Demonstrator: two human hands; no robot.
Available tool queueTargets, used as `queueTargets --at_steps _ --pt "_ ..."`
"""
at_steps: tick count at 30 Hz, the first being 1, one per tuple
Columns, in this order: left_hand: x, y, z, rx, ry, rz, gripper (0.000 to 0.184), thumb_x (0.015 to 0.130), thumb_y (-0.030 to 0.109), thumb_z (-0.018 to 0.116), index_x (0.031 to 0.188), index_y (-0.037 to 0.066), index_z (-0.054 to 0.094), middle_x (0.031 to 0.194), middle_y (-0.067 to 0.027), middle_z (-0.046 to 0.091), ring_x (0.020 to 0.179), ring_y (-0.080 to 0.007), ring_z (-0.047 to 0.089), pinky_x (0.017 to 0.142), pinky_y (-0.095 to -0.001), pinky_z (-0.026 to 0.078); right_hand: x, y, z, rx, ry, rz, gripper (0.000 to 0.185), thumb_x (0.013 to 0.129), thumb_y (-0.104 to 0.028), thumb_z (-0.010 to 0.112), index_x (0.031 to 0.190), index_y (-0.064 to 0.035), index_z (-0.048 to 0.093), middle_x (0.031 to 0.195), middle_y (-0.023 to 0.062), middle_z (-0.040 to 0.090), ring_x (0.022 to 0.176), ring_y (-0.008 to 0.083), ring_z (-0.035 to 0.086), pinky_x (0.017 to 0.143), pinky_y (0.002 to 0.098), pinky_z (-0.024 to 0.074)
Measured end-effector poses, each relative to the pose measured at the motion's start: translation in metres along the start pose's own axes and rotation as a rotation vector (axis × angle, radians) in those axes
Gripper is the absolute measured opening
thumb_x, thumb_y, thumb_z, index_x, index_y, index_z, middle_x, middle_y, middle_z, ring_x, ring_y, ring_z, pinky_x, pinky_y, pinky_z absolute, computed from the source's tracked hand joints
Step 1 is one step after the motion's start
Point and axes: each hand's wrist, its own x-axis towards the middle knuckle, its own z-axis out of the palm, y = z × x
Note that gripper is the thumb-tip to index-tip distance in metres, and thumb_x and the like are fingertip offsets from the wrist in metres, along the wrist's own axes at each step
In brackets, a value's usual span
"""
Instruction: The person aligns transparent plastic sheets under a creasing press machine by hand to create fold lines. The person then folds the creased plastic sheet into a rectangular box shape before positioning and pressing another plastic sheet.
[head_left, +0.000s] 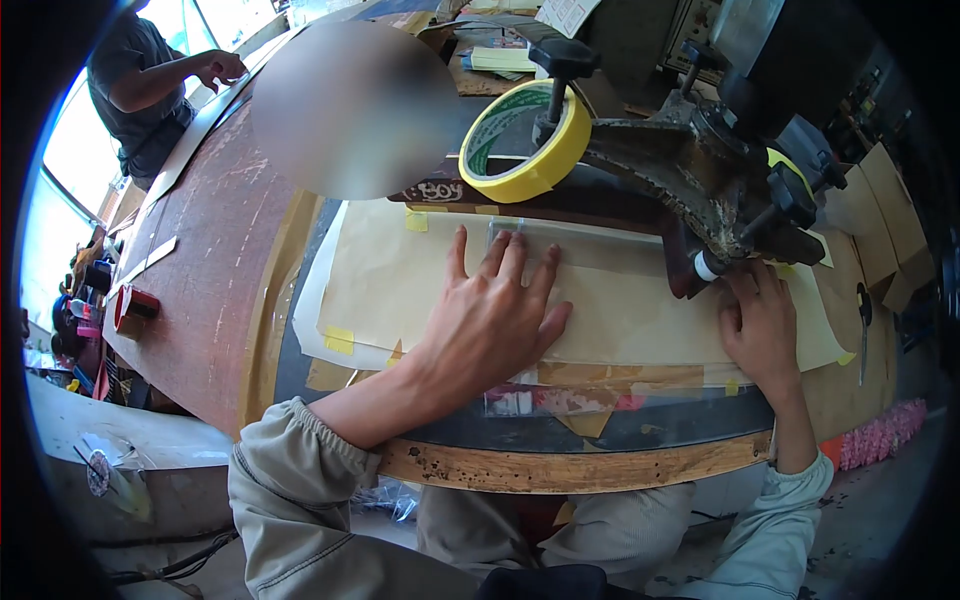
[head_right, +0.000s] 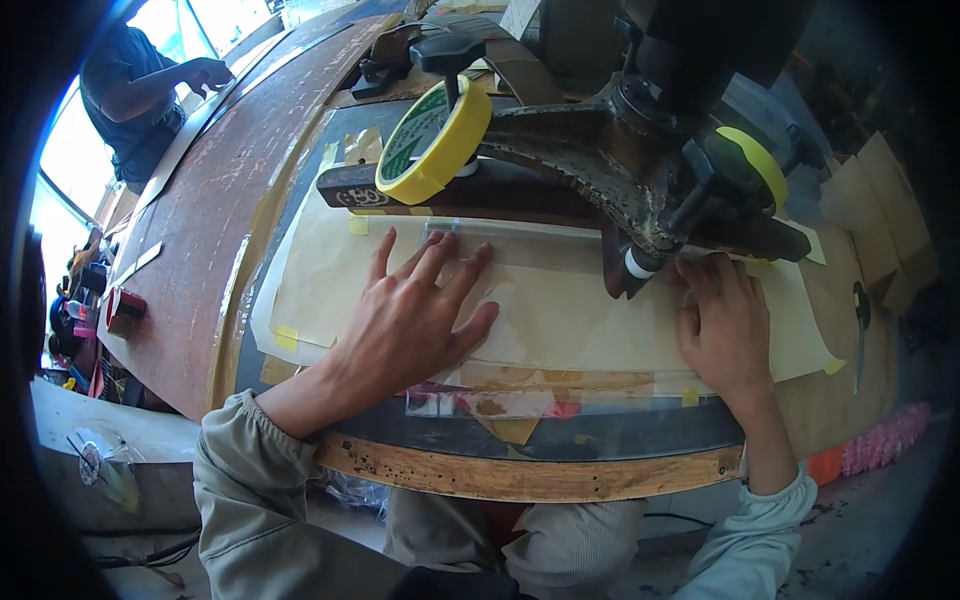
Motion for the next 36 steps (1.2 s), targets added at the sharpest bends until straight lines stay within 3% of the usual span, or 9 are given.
queueTargets --at_steps 6,10,13,16,20,24,30,36 --pt "0.001 0.0 -0.003 0.027 -0.022 0.021 0.048 0.091 0.035 0.061 0.129 0.006 0.057 0.119 -0.0233 0.059 0.109 -0.0356 0.064 0.106 -0.063 0.032 -0.001 -0.003 -0.007 0.009 -0.046 0.036 0.042 0.074 -0.004 0.058 0.115 -0.0047 0.065 0.099 0.0136 0.057 0.088 0.0318 0.059 0.08 0.0437 0.0488" --pt "0.001 0.0 -0.004 0.044 -0.029 0.028 0.048 0.091 0.035 0.061 0.13 0.007 0.057 0.119 -0.0216 0.059 0.104 -0.0346 0.066 0.108 -0.0635 0.03 -0.003 -0.001 -0.005 0.084 -0.038 0.05 0.045 0.073 -0.004 0.059 0.117 -0.0046 0.065 0.1 0.014 0.057 0.089 0.0328 0.059 0.079 0.0447 0.05" --pt "0.002 -0.001 -0.009 -0.025 -0.056 0.021 0.049 0.092 0.035 0.058 0.128 0.002 0.058 0.118 -0.0276 0.059 0.112 -0.0366 0.062 0.105 -0.0673 0.03 -0.005 -0.001 -0.003 0.11 -0.034 0.053 0.045 0.073 -0.005 0.061 0.118 -0.0047 0.065 0.101 0.0142 0.057 0.092 0.0329 0.059 0.081 0.0445 0.0506" --pt "0.002 -0.001 -0.008 0.025 -0.033 0.045 0.048 0.091 0.035 0.059 0.129 0.005 0.058 0.118 -0.0248 0.059 0.11 -0.034 0.063 0.105 -0.0677 0.03 -0.006 -0.001 -0.006 0.057 -0.024 0.038 0.044 0.074 -0.006 0.063 0.118 -0.0047 0.065 0.103 0.0141 0.057 0.095 0.032 0.059 0.082 0.0435 0.0508" --pt "0.004 0.0 -0.011 -0.022 -0.053 0.021 0.047 0.089 0.033 0.063 0.129 0.008 0.059 0.119 -0.0221 0.06 0.091 -0.0338 0.07 0.109 -0.066 0.025 -0.008 -0.002 -0.006 0.04 -0.035 0.041 0.04 0.076 -0.009 0.064 0.116 -0.0028 0.065 0.106 0.0138 0.057 0.096 0.0307 0.059 0.084 0.0425 0.0508" --pt "0.007 0.004 -0.015 -0.032 -0.097 -0.014 0.047 0.088 0.032 0.064 0.129 0.009 0.058 0.118 -0.0215 0.06 0.091 -0.0337 0.07 0.109 -0.0662 0.026 -0.012 0.0 -0.003 0.097 0.008 0.046 0.037 0.078 -0.009 0.063 0.114 -0.0001 0.065 0.104 0.0132 0.057 0.094 0.0301 0.06 0.083 0.042 0.0513" --pt "0.006 0.003 -0.013 0.017 -0.081 0.006 0.048 0.088 0.031 0.064 0.13 0.009 0.058 0.118 -0.0214 0.061 0.091 -0.0341 0.07 0.108 -0.0663 0.027 -0.02 0.005 -0.002 0.165 0.063 0.028 0.033 0.082 -0.008 0.062 0.113 0.0033 0.065 0.109 0.0193 0.065 0.093 0.0328 0.066 0.084 0.038 0.0546" --pt "0.008 0.005 -0.015 0.008 -0.115 -0.018 0.048 0.088 0.031 0.064 0.13 0.009 0.058 0.12 -0.0217 0.06 0.09 -0.0347 0.07 0.108 -0.0663 0.026 -0.021 0.003 -0.003 0.182 0.014 0.059 0.032 0.085 -0.007 0.06 0.114 0.0071 0.063 0.116 0.0249 0.063 0.097 0.0333 0.066 0.087 0.0373 0.0546"
